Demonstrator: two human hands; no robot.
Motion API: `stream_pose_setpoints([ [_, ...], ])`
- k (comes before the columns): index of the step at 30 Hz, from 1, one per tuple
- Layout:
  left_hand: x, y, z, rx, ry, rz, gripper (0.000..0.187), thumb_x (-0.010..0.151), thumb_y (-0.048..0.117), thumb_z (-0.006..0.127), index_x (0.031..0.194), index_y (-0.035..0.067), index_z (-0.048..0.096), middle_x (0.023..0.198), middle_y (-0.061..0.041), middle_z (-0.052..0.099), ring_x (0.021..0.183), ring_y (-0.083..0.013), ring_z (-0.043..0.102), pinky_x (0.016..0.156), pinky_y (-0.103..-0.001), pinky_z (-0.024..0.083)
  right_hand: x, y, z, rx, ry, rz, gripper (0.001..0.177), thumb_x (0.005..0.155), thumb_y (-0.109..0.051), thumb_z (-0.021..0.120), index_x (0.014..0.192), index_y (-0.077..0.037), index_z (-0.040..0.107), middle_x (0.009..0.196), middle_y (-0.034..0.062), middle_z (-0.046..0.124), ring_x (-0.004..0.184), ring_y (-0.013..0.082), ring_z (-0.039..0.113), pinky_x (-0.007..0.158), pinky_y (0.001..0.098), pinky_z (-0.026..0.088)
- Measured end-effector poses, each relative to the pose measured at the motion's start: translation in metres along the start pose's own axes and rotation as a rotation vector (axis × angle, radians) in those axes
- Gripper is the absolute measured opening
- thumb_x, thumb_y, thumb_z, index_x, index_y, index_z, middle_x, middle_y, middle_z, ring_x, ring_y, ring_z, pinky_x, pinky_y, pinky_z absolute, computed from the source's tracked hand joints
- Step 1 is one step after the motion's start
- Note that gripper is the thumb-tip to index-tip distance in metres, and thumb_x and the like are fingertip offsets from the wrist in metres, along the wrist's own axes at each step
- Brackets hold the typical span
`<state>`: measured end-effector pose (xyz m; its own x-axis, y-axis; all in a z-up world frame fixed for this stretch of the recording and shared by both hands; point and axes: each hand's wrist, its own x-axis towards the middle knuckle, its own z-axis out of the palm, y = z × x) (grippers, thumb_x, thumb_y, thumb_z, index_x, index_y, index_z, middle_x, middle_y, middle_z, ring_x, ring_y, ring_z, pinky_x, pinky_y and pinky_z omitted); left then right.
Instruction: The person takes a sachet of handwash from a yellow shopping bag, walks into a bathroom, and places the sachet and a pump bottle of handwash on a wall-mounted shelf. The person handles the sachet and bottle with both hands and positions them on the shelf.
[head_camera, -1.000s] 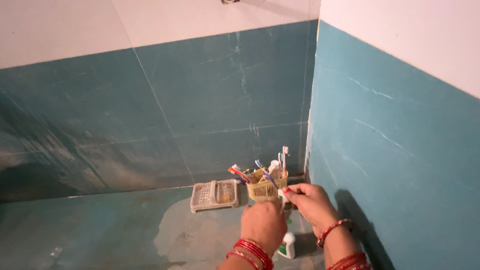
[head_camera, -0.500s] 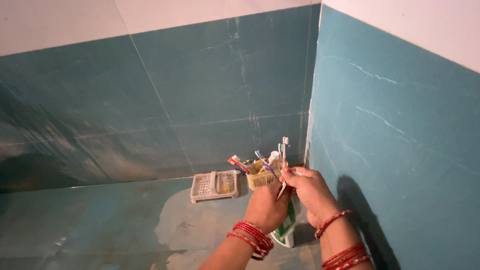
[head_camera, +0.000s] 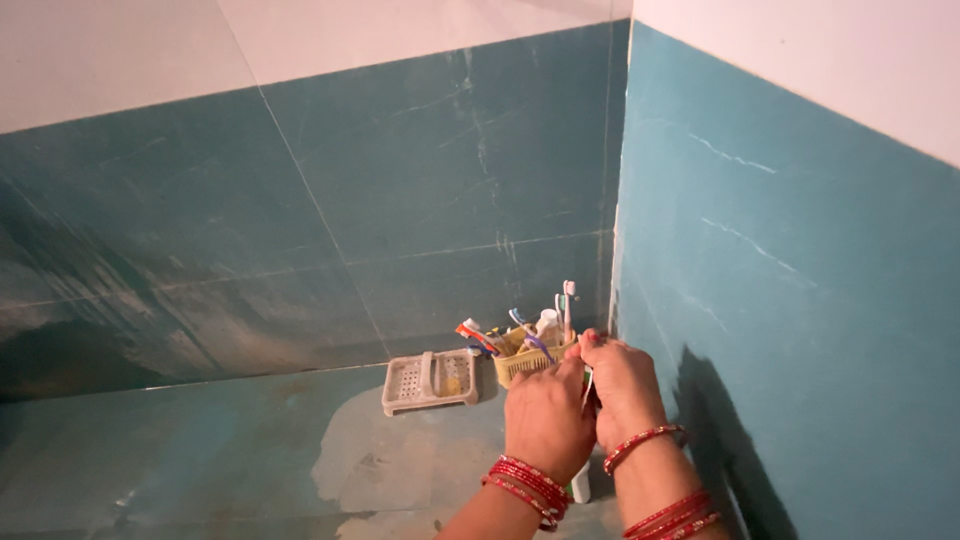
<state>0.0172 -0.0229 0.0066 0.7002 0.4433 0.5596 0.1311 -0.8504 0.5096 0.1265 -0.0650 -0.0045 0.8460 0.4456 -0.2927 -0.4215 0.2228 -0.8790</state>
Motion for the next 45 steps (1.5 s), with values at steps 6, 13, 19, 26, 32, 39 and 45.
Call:
stream_pose_setpoints([
  [6,-0.007,0.000,-0.003,0.032,0.014,0.127,0.016,0.085,0.015,0.066,0.095,0.003,0.064,0.089,-0.015,0.073,0.088,-0.0331,0.069,0.087,-0.045,0.047,-0.001,0.004,0.003,0.020,0.091,0.065,0.029,0.101,-0.020,0.063,0.080,0.000,0.064,0.080,0.0077,0.063,0.074,0.0195,0.056,0.069,0.0348,0.046],
  [13,-0.005,-0.001,0.002,0.070,-0.028,0.201,0.015,0.084,0.012,0.065,0.096,0.003,0.063,0.097,-0.015,0.072,0.094,-0.0332,0.067,0.092,-0.044,0.047,0.020,0.011,-0.010,0.194,0.038,0.056,0.016,0.095,0.000,0.049,0.081,-0.005,0.055,0.074,0.0054,0.055,0.072,0.0200,0.055,0.073,0.0333,0.049],
  [19,-0.002,-0.002,-0.001,0.121,0.027,0.281,0.024,0.081,0.012,0.068,0.103,0.003,0.066,0.102,-0.016,0.070,0.101,-0.0337,0.065,0.096,-0.046,0.046,0.043,0.013,-0.020,0.301,0.002,0.163,0.018,0.090,0.003,0.044,0.079,-0.009,0.051,0.075,0.0059,0.055,0.070,0.0206,0.056,0.074,0.0341,0.051],
  [26,0.002,0.002,-0.010,0.095,0.106,0.287,0.024,0.087,0.013,0.065,0.108,0.003,0.065,0.107,-0.014,0.071,0.103,-0.0318,0.066,0.106,-0.045,0.045,0.036,-0.005,-0.013,0.442,0.001,0.193,0.019,0.092,0.004,0.039,0.080,-0.008,0.049,0.074,0.0083,0.055,0.069,0.0218,0.055,0.076,0.0369,0.055],
  [32,-0.001,-0.005,-0.009,0.153,0.042,0.227,0.018,0.085,0.011,0.062,0.102,0.004,0.065,0.100,-0.015,0.073,0.101,-0.0318,0.069,0.112,-0.053,0.039,0.052,0.015,-0.009,0.369,0.092,0.115,0.022,0.092,0.008,0.036,0.080,-0.007,0.047,0.074,0.0084,0.053,0.067,0.0220,0.054,0.073,0.0377,0.056],
  [39,-0.014,-0.020,-0.002,0.146,0.006,0.222,0.015,0.086,0.013,0.064,0.099,0.005,0.065,0.098,-0.014,0.073,0.098,-0.0323,0.069,0.111,-0.050,0.041,0.083,0.047,-0.022,0.355,0.112,0.239,0.021,0.092,0.003,0.035,0.078,-0.007,0.046,0.074,0.0088,0.053,0.065,0.0217,0.055,0.066,0.0329,0.052],
  [45,-0.012,-0.015,-0.002,0.076,-0.025,0.134,0.018,0.081,0.015,0.067,0.095,0.004,0.064,0.090,-0.016,0.072,0.089,-0.0342,0.069,0.099,-0.051,0.045,0.045,0.024,-0.020,0.166,-0.115,0.243,0.023,0.103,-0.017,0.051,0.084,-0.005,0.057,0.076,0.0077,0.061,0.070,0.0211,0.061,0.071,0.0356,0.055],
])
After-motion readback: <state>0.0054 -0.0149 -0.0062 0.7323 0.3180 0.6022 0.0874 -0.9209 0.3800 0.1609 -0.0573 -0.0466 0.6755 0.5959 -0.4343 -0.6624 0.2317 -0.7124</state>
